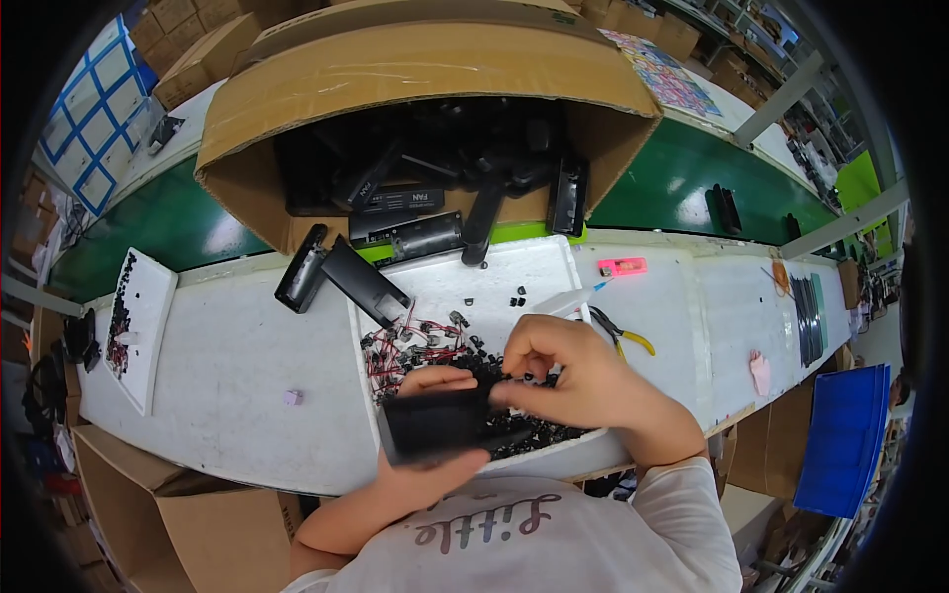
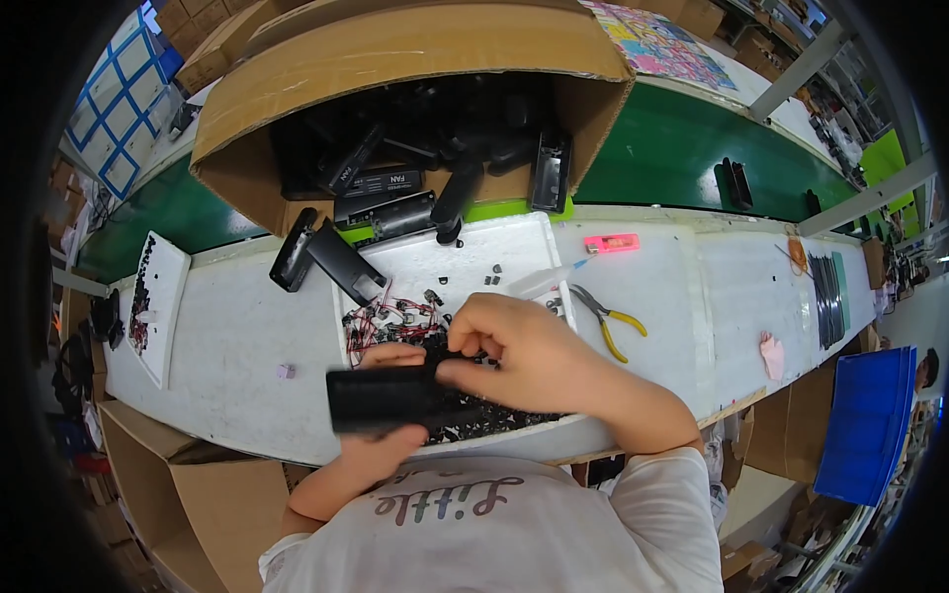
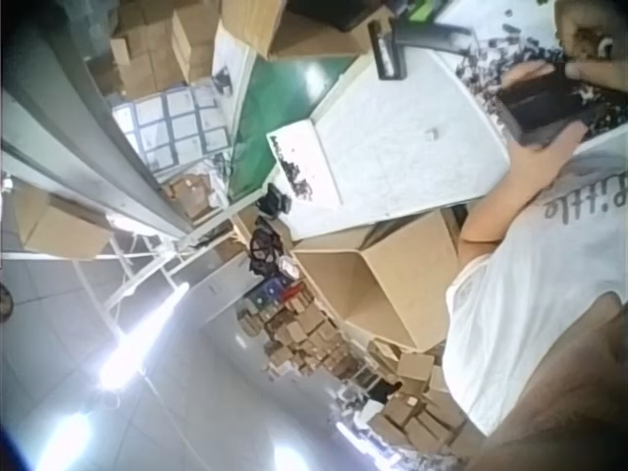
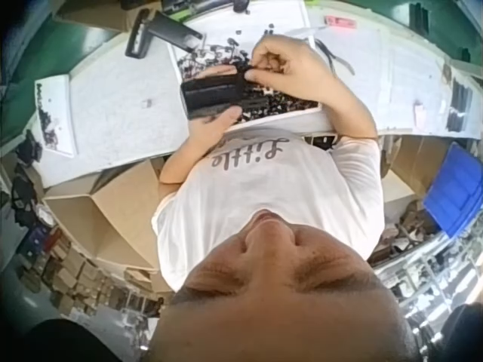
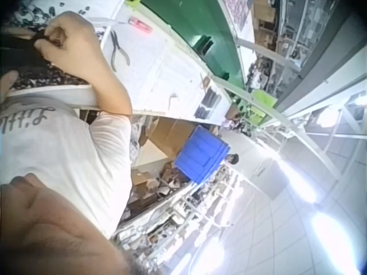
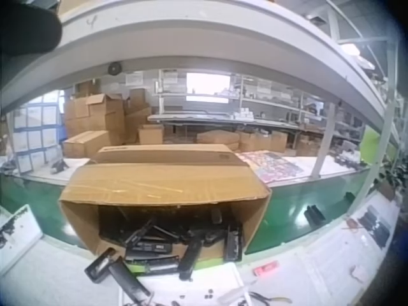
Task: The person assembles electronic housing components by applying glue from a bottle and attaching small parts from a parts tray to the housing.
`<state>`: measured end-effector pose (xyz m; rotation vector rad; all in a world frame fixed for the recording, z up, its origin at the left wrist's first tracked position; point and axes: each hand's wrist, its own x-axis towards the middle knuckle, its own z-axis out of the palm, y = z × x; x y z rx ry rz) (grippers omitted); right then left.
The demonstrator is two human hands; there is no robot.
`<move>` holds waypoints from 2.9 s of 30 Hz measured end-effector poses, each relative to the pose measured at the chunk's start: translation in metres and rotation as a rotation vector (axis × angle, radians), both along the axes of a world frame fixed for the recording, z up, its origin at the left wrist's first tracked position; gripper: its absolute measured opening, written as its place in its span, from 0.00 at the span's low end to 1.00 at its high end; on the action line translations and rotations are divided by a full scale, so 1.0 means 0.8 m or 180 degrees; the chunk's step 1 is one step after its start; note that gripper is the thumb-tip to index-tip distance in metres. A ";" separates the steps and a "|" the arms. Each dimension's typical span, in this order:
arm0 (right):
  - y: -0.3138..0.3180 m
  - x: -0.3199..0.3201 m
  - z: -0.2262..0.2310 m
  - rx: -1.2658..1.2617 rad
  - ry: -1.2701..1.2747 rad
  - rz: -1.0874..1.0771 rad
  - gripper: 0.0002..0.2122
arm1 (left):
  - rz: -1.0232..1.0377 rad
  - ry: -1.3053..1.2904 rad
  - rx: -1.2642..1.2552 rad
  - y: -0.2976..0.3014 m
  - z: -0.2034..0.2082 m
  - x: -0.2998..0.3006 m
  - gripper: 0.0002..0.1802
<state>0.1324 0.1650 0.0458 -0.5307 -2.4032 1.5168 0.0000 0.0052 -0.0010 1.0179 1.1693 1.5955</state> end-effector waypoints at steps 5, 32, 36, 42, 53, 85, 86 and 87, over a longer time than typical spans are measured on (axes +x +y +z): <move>0.045 0.021 0.007 0.1768 -0.0893 -0.0966 0.07 | -0.0013 -0.1835 -0.0220 -0.007 -0.020 -0.005 0.24; -0.008 0.009 -0.015 0.0853 0.1935 0.0284 0.13 | -0.0191 -0.1859 -0.0085 -0.008 -0.007 0.000 0.36; -0.010 0.005 -0.013 0.0834 0.1948 0.0307 0.12 | -0.0249 -0.1753 -0.0067 -0.008 -0.006 0.000 0.36; -0.016 0.004 -0.015 0.0893 0.1954 0.0175 0.14 | -0.0276 -0.1666 -0.0093 -0.006 -0.004 0.001 0.36; 0.042 0.033 0.009 0.2584 -0.0843 -0.1608 0.09 | 0.0786 -0.1281 -0.0333 -0.006 -0.004 -0.010 0.39; 0.037 0.008 -0.025 0.1378 -0.1281 0.0750 0.06 | 0.0034 -0.2490 -0.0001 0.007 -0.013 -0.012 0.18; 0.036 0.008 -0.023 0.1165 -0.1115 0.0769 0.06 | 0.0052 -0.2553 -0.0036 0.008 -0.013 -0.012 0.18; 0.035 0.008 -0.021 0.0952 -0.0949 0.0786 0.06 | 0.0053 -0.2554 -0.0036 0.009 -0.013 -0.012 0.18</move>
